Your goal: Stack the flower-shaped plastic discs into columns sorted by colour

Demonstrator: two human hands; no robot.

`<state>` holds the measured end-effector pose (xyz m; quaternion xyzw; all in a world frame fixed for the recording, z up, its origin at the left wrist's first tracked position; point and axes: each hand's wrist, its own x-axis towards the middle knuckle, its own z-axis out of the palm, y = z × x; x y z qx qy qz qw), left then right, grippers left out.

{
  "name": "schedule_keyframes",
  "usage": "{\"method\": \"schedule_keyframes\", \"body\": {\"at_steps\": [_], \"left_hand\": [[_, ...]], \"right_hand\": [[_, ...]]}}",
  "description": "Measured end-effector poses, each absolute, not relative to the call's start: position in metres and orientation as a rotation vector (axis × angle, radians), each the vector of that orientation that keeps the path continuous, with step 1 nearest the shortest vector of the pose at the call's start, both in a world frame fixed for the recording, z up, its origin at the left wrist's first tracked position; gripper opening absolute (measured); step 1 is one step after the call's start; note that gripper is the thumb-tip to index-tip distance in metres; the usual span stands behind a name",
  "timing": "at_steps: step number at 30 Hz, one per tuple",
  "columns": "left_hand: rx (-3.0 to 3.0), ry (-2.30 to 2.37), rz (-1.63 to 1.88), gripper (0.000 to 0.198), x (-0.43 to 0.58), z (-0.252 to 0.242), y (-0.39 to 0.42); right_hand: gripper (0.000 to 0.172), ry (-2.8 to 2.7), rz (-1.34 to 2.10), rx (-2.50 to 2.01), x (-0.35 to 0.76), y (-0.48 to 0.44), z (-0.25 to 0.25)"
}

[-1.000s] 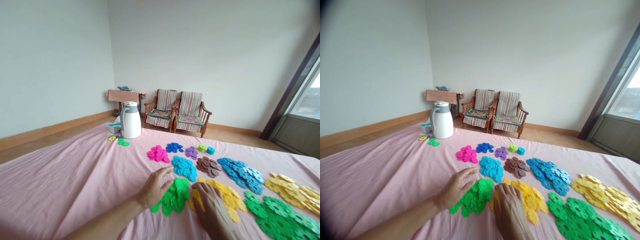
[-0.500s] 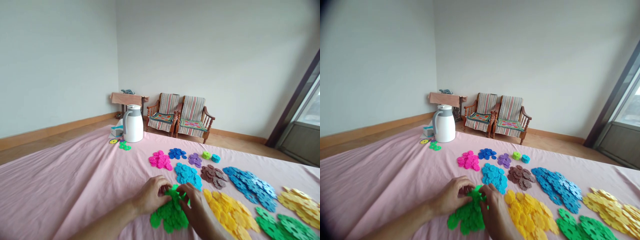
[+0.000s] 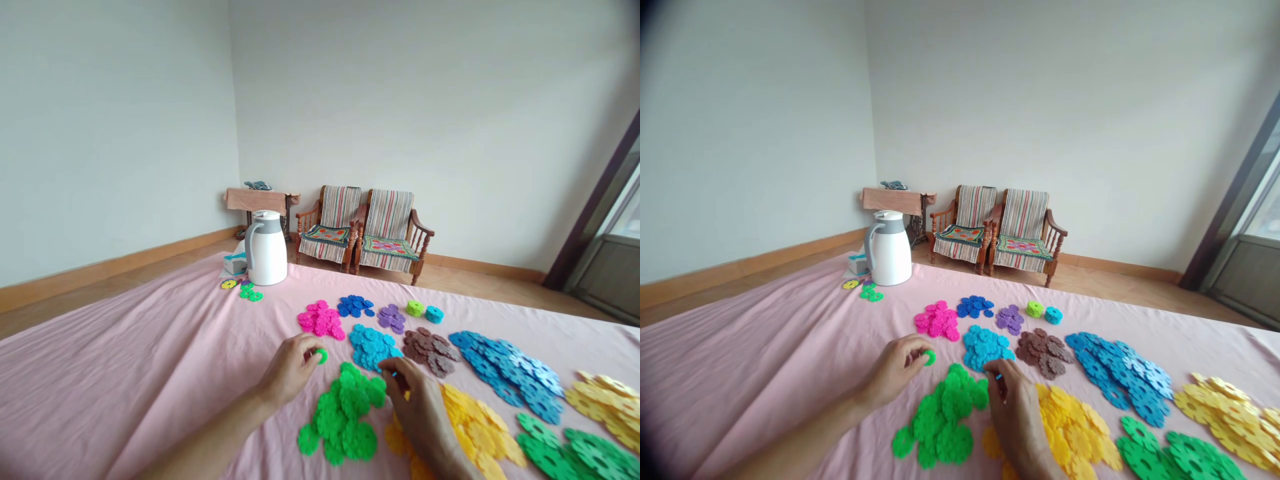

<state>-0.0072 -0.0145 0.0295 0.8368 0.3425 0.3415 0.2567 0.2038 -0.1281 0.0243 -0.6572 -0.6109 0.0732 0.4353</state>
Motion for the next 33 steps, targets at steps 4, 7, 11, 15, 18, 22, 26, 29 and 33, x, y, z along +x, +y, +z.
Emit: {"method": "schedule_keyframes", "body": {"at_steps": [4,7,11,15,18,22,26,29,33], "left_hand": [[2.235,1.278,0.909,0.021,-0.031,0.03,0.017],[2.261,1.459,0.772,0.012,-0.046,0.028,0.034],[2.28,1.508,0.747,0.009,-0.053,0.026,0.04],[2.351,1.44,0.852,0.018,-0.046,0.031,0.029],[2.441,1.15,0.879,0.02,-0.034,0.038,0.013],[2.488,1.1,0.849,0.026,-0.029,0.041,0.0],[2.525,1.316,0.776,0.033,-0.044,0.034,0.013],[2.495,1.428,0.672,0.024,-0.056,0.028,0.028],[2.478,1.405,0.631,0.016,-0.057,0.024,0.035]], "right_hand": [[0.023,-1.558,0.184,-1.651,0.204,-0.13,0.025],[0.025,-1.578,0.19,-1.65,0.202,-0.131,0.025],[0.024,-1.591,0.185,-1.647,0.203,-0.131,0.024],[0.025,-1.595,0.178,-1.643,0.204,-0.13,0.024],[0.026,-1.603,0.177,-1.637,0.204,-0.13,0.024],[0.025,-1.624,0.192,-1.655,0.205,-0.13,0.02],[0.026,-1.649,0.204,-1.653,0.207,-0.128,0.014],[0.025,-1.654,0.201,-1.656,0.207,-0.128,0.012],[0.024,-1.669,0.214,-1.663,0.206,-0.128,0.011]]}}
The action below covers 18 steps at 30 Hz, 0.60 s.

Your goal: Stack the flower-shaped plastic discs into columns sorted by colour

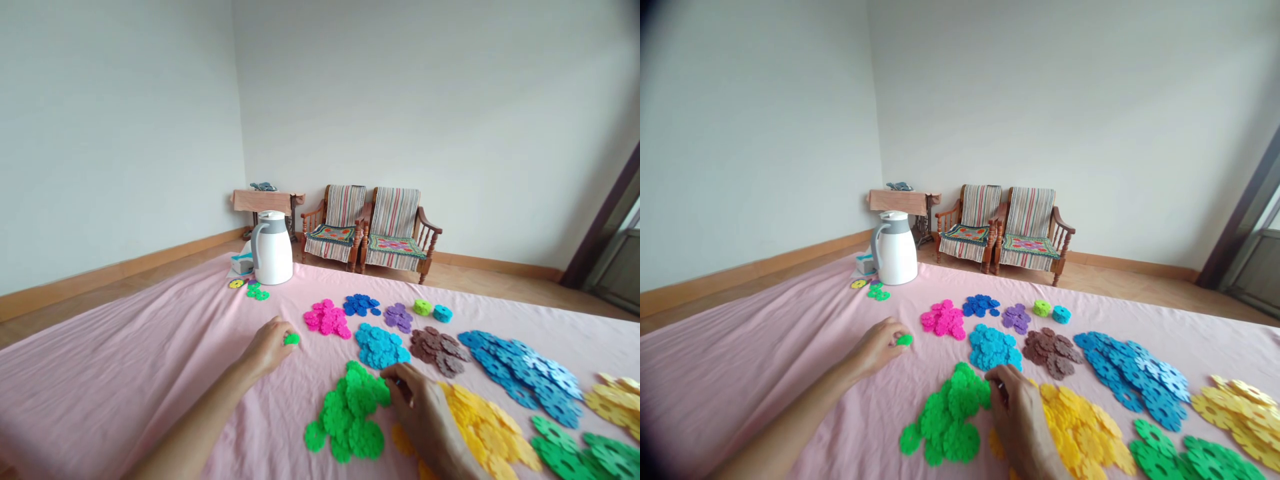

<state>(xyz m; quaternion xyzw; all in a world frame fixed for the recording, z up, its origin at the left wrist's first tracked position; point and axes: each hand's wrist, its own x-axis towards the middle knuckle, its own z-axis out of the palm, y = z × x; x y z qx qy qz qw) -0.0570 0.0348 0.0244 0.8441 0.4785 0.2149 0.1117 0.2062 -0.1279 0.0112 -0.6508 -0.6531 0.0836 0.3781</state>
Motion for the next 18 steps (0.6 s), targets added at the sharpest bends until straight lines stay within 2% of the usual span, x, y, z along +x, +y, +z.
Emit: {"method": "schedule_keyframes", "body": {"at_steps": [5,12,18], "left_hand": [[2.475,1.357,0.658,0.025,-0.0512,0.0236,0.0328],[2.498,1.269,0.665,0.016,-0.0472,0.0266,0.0302],[2.517,1.269,0.611,0.019,-0.0542,0.0301,0.0313]], "right_hand": [[0.024,-1.69,0.247,-1.642,0.2068,-0.1262,0.0074],[0.024,-1.676,0.294,-1.646,0.2045,-0.1275,0.0096],[0.024,-1.69,0.262,-1.645,0.2053,-0.1285,0.0108]]}}
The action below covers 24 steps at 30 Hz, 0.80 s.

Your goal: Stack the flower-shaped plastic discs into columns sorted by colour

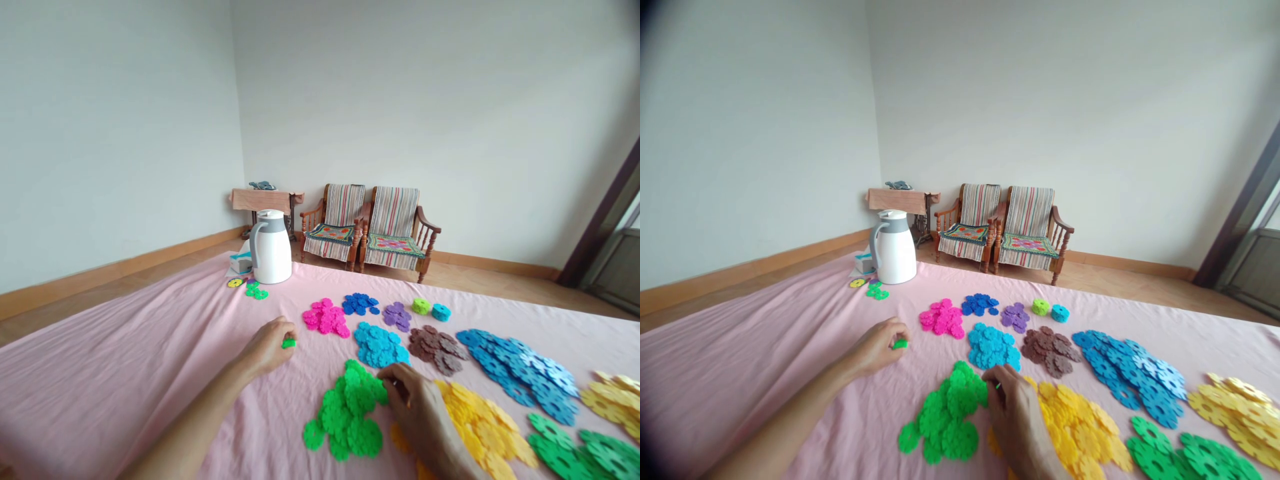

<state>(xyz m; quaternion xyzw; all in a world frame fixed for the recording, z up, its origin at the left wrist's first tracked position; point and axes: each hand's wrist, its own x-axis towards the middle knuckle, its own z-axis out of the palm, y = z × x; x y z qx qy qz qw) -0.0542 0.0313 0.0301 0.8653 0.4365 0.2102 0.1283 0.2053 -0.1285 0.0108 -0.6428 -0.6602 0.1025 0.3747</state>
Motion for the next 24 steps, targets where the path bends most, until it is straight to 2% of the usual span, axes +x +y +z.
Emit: {"method": "schedule_keyframes", "body": {"at_steps": [6,8,13,19,24], "left_hand": [[2.494,1.007,0.721,0.018,-0.044,0.049,0.004],[2.477,0.739,0.538,0.015,-0.035,0.059,-0.014],[2.524,0.462,0.313,0.033,-0.025,0.072,-0.038],[2.57,1.049,0.47,0.025,-0.052,0.059,-0.004],[2.56,1.343,0.337,0.018,-0.069,0.046,0.019]], "right_hand": [[0.024,-1.685,0.243,-1.65,0.203,-0.129,0.013],[0.023,-1.68,0.244,-1.655,0.203,-0.129,0.014],[0.023,-1.678,0.259,-1.668,0.204,-0.13,0.011],[0.022,-1.683,0.266,-1.677,0.205,-0.128,0.008],[0.021,-1.689,0.257,-1.675,0.204,-0.127,0.008]]}}
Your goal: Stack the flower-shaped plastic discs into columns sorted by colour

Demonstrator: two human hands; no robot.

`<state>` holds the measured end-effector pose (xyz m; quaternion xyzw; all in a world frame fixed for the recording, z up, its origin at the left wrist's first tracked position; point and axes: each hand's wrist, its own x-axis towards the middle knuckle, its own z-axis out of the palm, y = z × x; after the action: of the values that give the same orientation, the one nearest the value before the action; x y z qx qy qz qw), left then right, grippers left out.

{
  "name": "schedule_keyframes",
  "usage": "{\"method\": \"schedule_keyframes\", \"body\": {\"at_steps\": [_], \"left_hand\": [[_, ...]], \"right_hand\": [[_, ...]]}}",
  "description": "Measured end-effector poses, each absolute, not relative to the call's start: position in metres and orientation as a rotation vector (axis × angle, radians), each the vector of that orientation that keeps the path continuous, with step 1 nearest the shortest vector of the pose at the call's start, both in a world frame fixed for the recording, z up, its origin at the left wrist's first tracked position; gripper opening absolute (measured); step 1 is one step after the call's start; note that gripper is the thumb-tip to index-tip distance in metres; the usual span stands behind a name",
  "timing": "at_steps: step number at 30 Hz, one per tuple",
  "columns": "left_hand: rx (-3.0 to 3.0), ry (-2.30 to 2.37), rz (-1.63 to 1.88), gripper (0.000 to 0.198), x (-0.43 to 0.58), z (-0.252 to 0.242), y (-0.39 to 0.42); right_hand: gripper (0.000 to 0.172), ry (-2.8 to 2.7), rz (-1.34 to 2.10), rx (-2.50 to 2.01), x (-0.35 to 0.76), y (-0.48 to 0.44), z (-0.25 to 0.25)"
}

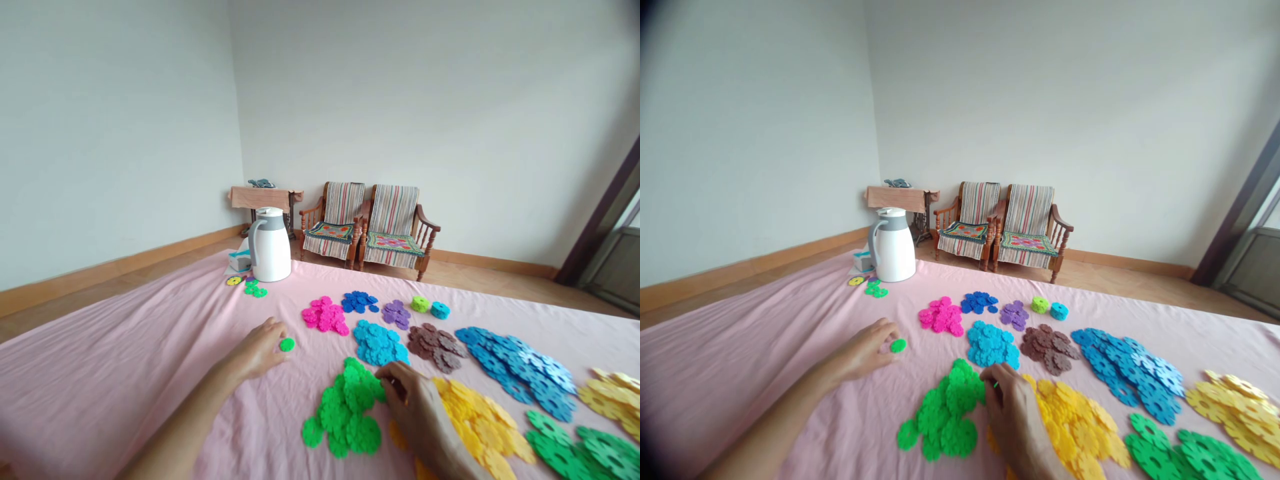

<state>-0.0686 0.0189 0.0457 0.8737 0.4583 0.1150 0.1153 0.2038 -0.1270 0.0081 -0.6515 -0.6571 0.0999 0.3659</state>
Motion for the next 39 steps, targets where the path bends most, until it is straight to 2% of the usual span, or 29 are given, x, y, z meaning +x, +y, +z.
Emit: {"method": "schedule_keyframes", "body": {"at_steps": [4,12,18,24,31,37,39], "left_hand": [[2.543,1.279,0.409,0.02,-0.062,0.042,0.018],[2.505,0.868,0.476,0.019,-0.033,0.041,-0.008],[2.496,0.82,0.48,0.022,-0.019,0.044,-0.019],[2.453,0.774,0.538,0.032,-0.019,0.059,-0.029],[2.832,0.408,0.411,0.046,0.009,0.068,-0.046],[2.849,0.466,0.331,0.022,0.019,0.06,-0.039],[2.776,0.503,0.359,0.021,0.018,0.058,-0.037]], "right_hand": [[0.02,-1.694,0.257,-1.66,0.204,-0.127,0.007],[0.019,-1.704,0.252,-1.662,0.204,-0.127,0.006],[0.02,-1.704,0.252,-1.653,0.204,-0.126,0.006],[0.02,-1.691,0.264,-1.661,0.201,-0.128,0.01],[0.019,-1.698,0.272,-1.643,0.203,-0.128,0.011],[0.02,-1.696,0.223,-1.611,0.202,-0.127,0.011],[0.02,-1.696,0.221,-1.608,0.201,-0.127,0.011]]}}
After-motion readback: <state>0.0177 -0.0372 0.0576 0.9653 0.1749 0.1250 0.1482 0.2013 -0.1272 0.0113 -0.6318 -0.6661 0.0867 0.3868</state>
